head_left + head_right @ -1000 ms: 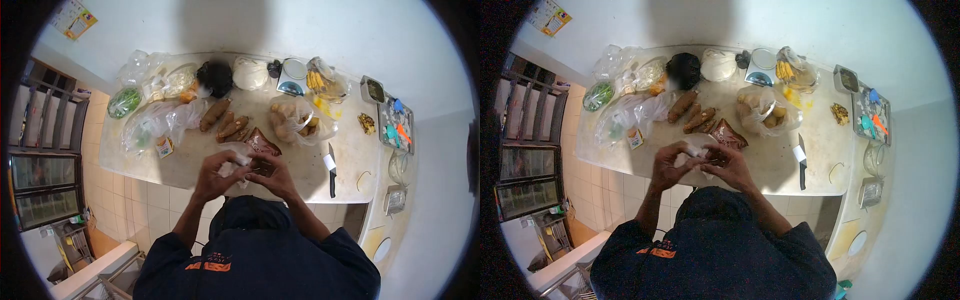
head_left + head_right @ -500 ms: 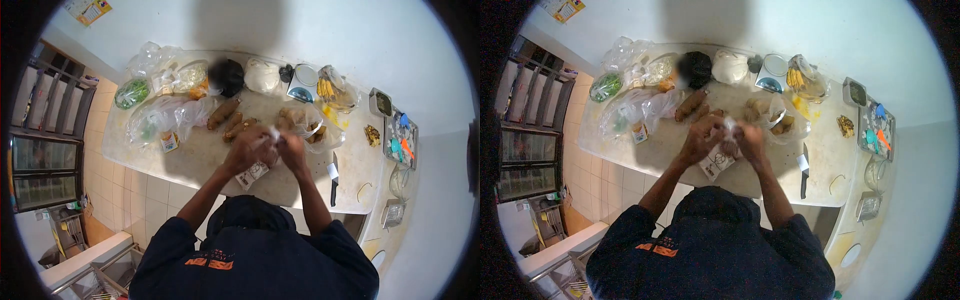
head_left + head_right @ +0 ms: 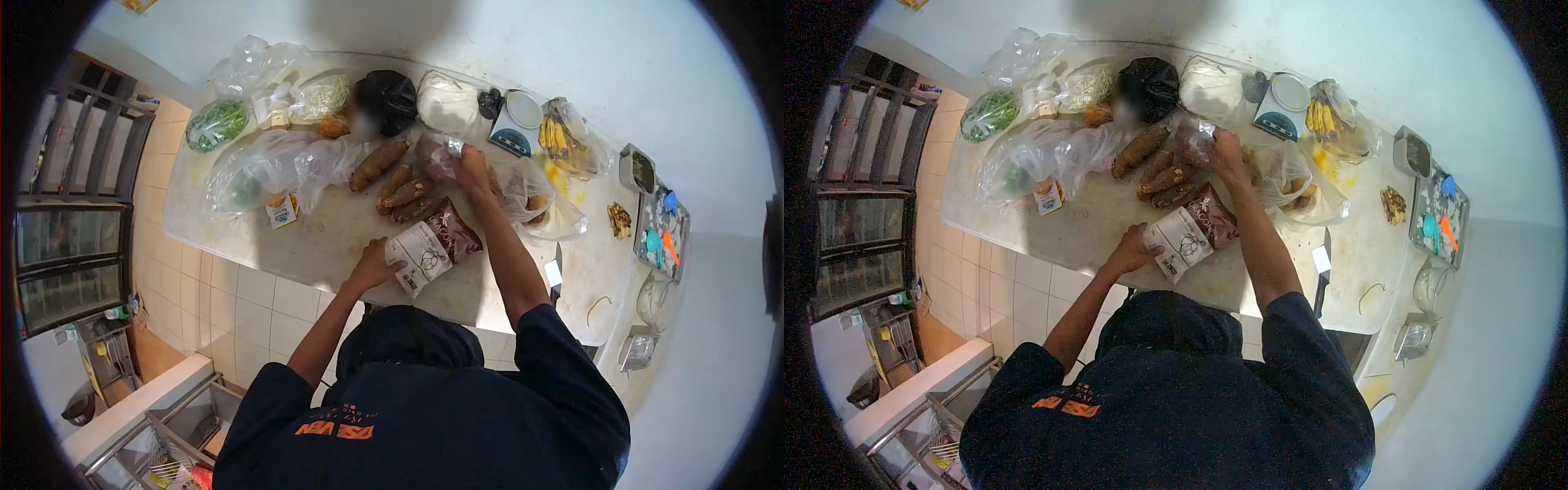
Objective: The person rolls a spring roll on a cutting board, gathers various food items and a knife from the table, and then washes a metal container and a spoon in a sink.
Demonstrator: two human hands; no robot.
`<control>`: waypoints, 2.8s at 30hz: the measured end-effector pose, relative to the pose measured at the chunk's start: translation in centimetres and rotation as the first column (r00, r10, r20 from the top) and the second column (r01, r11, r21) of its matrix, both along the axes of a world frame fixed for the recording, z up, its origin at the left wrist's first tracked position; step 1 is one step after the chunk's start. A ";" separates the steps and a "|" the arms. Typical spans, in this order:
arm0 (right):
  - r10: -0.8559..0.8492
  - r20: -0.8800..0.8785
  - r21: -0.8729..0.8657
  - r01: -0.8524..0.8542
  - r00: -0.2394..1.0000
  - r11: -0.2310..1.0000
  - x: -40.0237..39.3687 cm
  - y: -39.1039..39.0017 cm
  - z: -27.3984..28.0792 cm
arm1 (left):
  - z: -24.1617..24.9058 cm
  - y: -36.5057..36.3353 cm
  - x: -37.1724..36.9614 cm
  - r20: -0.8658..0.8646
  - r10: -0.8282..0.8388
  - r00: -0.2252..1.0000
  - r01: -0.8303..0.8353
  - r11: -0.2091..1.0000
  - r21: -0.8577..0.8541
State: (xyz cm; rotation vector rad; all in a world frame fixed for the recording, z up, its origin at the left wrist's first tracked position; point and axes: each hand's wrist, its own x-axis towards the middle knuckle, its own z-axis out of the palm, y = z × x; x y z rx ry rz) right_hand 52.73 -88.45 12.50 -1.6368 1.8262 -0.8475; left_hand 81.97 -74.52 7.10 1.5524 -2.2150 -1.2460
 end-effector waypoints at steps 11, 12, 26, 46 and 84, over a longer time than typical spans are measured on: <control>-0.164 -0.082 -0.032 0.162 0.983 0.986 3.9 16.7 -1.7 | -1.0 -3.4 -3.2 0.186 -0.033 0.982 -0.044 0.915 0.400; -0.212 -0.009 -0.089 0.210 0.977 0.974 4.0 19.1 -3.0 | -1.2 -3.4 -3.5 0.140 -0.017 0.990 -0.049 0.887 0.458; -0.505 0.794 0.463 -0.201 -0.338 0.863 3.1 27.7 2.5 | 10.9 7.0 -8.6 -0.477 0.483 0.735 0.217 0.499 0.839; 0.164 0.580 0.385 -0.446 0.798 0.808 15.9 18.8 5.0 | 5.5 6.8 9.1 -0.269 0.952 -0.142 0.345 0.303 0.888; 0.327 0.327 0.299 -0.425 0.887 0.854 37.5 -4.9 4.9 | 5.3 -24.1 40.6 -0.376 0.484 0.790 -0.587 0.773 -0.239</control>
